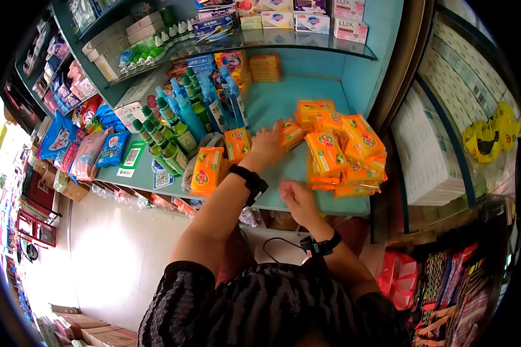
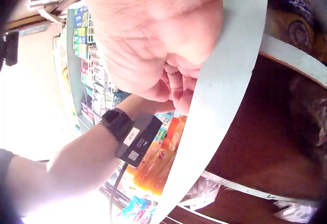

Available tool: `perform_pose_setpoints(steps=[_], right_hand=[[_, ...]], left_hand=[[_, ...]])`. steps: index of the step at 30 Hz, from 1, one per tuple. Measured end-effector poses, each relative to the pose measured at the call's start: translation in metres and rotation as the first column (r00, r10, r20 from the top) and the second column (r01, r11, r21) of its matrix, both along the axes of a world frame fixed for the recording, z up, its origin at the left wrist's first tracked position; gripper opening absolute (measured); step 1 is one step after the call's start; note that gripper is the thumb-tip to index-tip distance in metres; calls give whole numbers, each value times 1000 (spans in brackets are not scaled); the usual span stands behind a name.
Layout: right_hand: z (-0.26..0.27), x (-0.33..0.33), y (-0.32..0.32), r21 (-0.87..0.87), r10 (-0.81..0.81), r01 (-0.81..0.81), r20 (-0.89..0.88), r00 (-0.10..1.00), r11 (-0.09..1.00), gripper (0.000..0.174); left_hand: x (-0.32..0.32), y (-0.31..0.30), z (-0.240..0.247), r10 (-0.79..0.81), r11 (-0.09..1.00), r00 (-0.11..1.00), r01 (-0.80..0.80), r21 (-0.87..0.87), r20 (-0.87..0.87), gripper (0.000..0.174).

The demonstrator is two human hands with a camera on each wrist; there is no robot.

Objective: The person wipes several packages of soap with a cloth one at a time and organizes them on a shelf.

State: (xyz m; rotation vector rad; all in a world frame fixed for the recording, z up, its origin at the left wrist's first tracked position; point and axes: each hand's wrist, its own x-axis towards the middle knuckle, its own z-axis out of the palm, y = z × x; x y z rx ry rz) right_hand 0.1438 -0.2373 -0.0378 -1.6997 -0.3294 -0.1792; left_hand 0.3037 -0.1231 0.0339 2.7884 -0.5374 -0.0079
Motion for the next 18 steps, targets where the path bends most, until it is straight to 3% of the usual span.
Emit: perform_pose_setpoints(steps=[5,8,11,14,17,18], right_hand=[[-9,2,3,81,-12,13,-5,1000,997,25],[-9,1,2,58,-18,19,-26,1000,998,25],[-9,0,2,26,-32,32,5,999,999,22],[-3,-2,1,-10,-45,46,31,998,999,19],[1,4,3,41,-41,43,-52,998,998,24],[1,8,3,82,-35,44,-111,993,996,28]], left_hand=[[20,0,-6,45,998,993,-49,-31,-112,90],[11,-1,-4,72,997,997,-71,17,-28,86],[0,-1,-30,75,994,914,-101,44,400,79],[-42,9,-12,4,970,809,139,-197,588,59],[-93,34,-3,-120,819,878,352,-454,464,40],[-101,41,-10,-110,801,887,347,-488,449,36]])
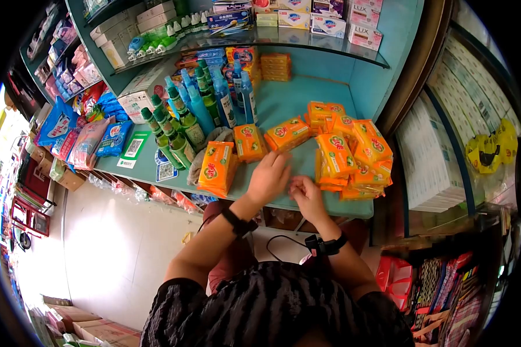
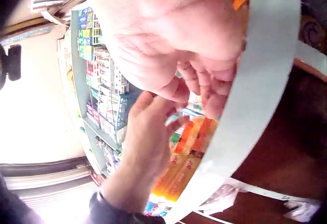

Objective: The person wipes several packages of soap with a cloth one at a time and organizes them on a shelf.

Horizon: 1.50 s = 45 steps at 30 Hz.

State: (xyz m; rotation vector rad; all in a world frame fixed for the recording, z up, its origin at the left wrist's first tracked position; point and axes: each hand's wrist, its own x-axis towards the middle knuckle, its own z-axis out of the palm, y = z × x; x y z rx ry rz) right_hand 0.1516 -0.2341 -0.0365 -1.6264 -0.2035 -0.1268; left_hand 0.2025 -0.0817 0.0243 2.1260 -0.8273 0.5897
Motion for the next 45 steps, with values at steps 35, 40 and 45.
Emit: perform_pose_setpoints(steps=[35,40,45], right_hand=[[170,229,29,-952,-113,-224,-251,961,211,84],[162,285,25,-976,-185,27,-14,983,216,79],[151,353,21,-956,-217,254,219,951,145,78]], left_hand=[[1,38,-50,-21,971,945,-58,-232,-327,23],[3,40,-45,-35,980,932,-39,-196,-362,25],[4,43,-43,-72,973,922,-19,-231,-381,27]])
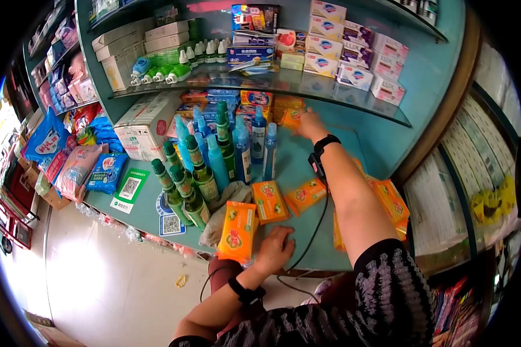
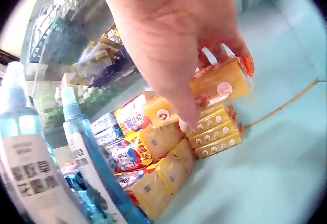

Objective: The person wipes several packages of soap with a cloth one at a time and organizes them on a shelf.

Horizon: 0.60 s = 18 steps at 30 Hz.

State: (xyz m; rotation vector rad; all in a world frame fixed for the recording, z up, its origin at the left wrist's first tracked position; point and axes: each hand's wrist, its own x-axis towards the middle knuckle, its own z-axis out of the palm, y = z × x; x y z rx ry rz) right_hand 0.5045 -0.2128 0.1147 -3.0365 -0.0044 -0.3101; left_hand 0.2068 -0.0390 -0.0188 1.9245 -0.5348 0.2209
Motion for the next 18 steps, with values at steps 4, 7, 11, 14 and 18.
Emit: perform_pose_setpoints(steps=[4,7,11,14,18], right_hand=[[-8,61,-19,44,109,-116,144,984,992,78],[-12,89,-17,32,139,-157,318,938,987,65],[-11,122,-9,53,106,-132,346,932,990,60],[-30,161,-11,-7,121,-131,440,890,991,57],[-70,214,-26,-148,213,-154,650,729,977,50]], left_hand=[[1,3,6,-32,998,998,28,-64,-58,23],[3,5,11,-47,995,994,37,-93,-103,21],[4,8,10,-69,990,975,42,-132,-212,19],[5,9,11,-70,992,961,38,-124,-268,19],[6,10,16,-75,991,931,29,-134,-356,18]])
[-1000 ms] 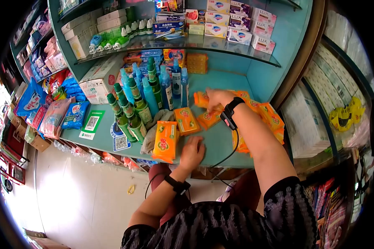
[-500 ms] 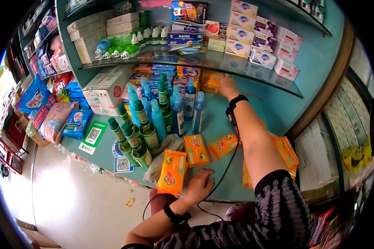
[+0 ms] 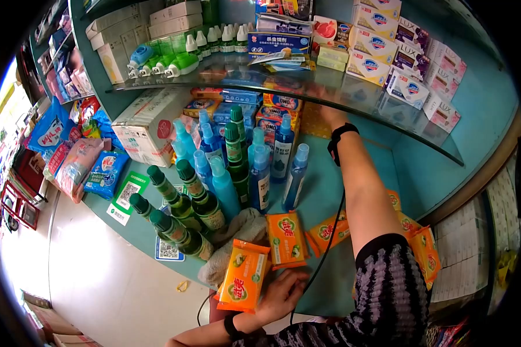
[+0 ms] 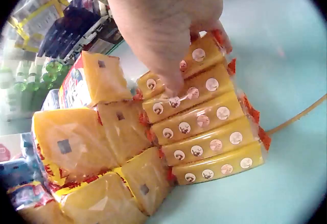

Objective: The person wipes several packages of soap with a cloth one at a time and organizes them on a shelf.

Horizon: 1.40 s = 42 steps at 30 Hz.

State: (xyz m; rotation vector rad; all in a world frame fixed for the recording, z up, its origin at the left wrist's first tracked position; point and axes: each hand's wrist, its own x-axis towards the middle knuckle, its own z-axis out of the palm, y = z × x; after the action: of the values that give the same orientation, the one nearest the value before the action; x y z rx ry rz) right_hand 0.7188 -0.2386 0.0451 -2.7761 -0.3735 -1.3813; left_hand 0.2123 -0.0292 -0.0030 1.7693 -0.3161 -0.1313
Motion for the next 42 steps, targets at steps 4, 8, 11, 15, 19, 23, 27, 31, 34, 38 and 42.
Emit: perform_pose_setpoints(steps=[4,8,11,15,19,23,27,31,34,38,42], right_hand=[[13,-23,-8,5,50,-50,-184,982,999,41],[48,-63,0,-12,-89,93,-419,904,996,38],[40,-43,-1,235,53,47,-404,913,971,38],[22,-21,-8,446,306,-129,-351,885,886,36],[25,-30,-7,239,161,-86,-315,935,967,34],[40,-57,-5,14,16,-12,-320,947,1000,34],[71,-111,7,191,203,-109,-585,786,975,31],[76,-162,18,-299,-142,-239,-848,511,924,47],[80,-231,34,-359,-271,-394,-926,262,846,60],[67,-298,35,-386,-463,-510,-886,-27,769,82],[36,-319,21,-449,-517,-550,-855,36,704,92]], left_hand=[[0,1,-5,-17,999,1000,17,-31,17,19],[0,-2,-6,0,996,999,5,-93,45,20],[1,1,0,-22,999,1000,22,-44,11,20],[0,2,2,-27,999,999,26,-35,-45,20],[1,0,-6,-12,999,999,14,-38,48,21],[2,-1,1,14,1000,999,-14,-4,46,17],[1,-3,-6,52,999,985,-50,-15,165,16],[0,-4,-6,76,997,979,-75,-11,191,17],[-1,-6,-10,83,996,983,-77,-38,167,17],[-1,-6,-11,89,995,977,-80,-53,192,15],[-2,-7,-12,94,994,975,-82,-67,199,15]])
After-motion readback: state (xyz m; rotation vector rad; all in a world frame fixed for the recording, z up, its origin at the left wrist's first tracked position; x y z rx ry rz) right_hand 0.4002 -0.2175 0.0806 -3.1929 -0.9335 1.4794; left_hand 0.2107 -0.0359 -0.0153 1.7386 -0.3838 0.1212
